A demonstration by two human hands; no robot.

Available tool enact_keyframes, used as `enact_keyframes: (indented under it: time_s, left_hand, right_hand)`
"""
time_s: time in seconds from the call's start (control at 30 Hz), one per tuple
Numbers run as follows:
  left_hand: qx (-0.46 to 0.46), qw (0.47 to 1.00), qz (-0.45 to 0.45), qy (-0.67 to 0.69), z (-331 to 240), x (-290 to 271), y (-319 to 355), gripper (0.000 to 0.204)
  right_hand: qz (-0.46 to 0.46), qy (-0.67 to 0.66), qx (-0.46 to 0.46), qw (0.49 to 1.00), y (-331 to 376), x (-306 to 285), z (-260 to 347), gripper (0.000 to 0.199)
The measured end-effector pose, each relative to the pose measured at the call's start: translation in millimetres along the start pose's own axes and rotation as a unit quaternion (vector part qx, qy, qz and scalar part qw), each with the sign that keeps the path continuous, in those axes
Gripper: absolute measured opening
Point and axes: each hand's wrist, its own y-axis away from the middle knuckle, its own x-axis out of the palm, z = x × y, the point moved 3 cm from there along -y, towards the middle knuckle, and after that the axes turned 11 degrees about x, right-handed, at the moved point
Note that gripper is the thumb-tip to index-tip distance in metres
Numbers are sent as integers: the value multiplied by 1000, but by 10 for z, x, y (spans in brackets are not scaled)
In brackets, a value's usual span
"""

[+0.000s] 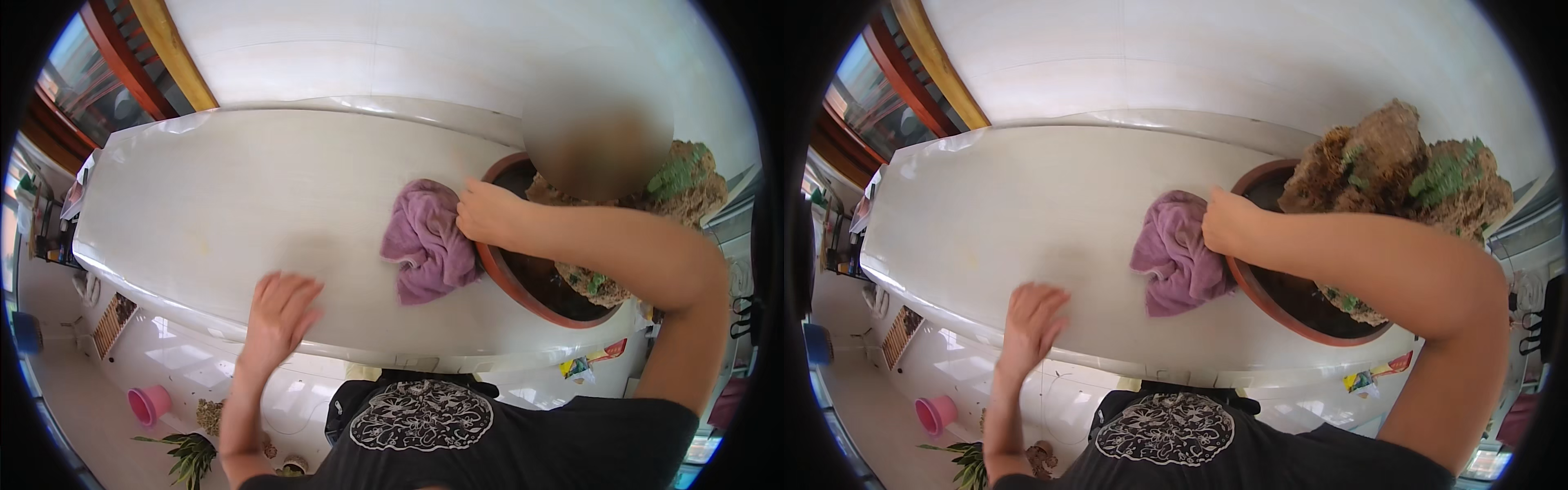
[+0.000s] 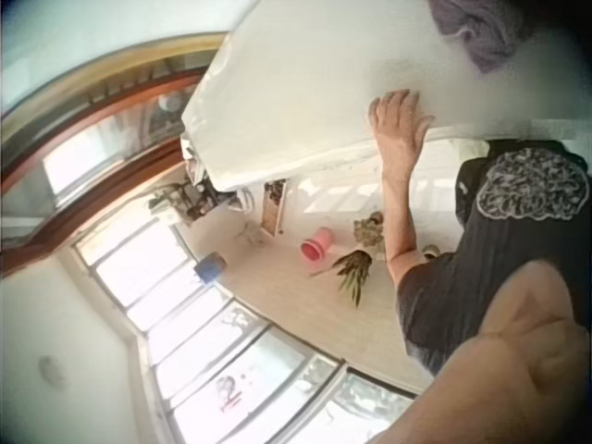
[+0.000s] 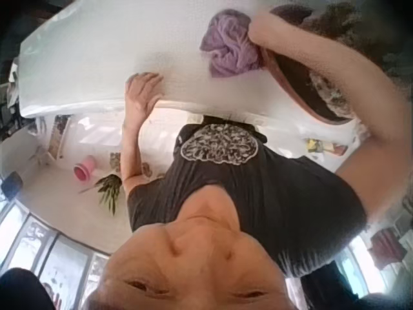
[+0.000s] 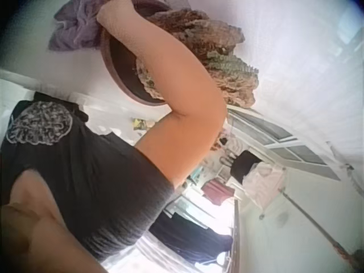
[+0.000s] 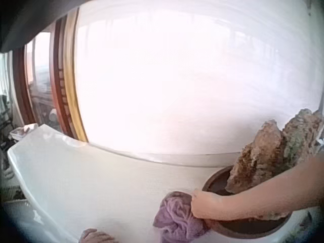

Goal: The person moves a large potted plant aside on a white surface, then wipes the surface with a purple cloth. They smooth a plastic sheet over the surface and continue wiping around the plant before moving the plant back into position.

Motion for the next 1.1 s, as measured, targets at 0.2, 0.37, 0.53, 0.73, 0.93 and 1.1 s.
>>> enact_keyframes:
  time_s: [0.2,0.37,0.53,0.73,0.93,1.1]
  left_hand:
    - [67,990,-124,-30,1182,338,-1570,34]
    - [-36,980,-188,-55,1896,884,-2138,38]
    - [-43,975,-194,-103,2018,985,-2236,35]
    - [44,961,-248,-116,2072,969,-2241,32]
    - [27,976,-204,-70,2039,941,-2261,24]
    - [52,964,-234,-110,1927,912,-2369,23]
  right_hand:
    - [12,-97,56,994,56,-152,-66,22]
    - [-4,-48,53,997,83,-121,-18,25]
    - [-42,-11,15,999,23,-131,-77,16]
    - [-48,-5,-24,999,-54,-50,-63,14]
    - [-42,-66,-6,997,-95,56,-42,13]
    - [-75,-51,-6,996,-69,5,-77,11]
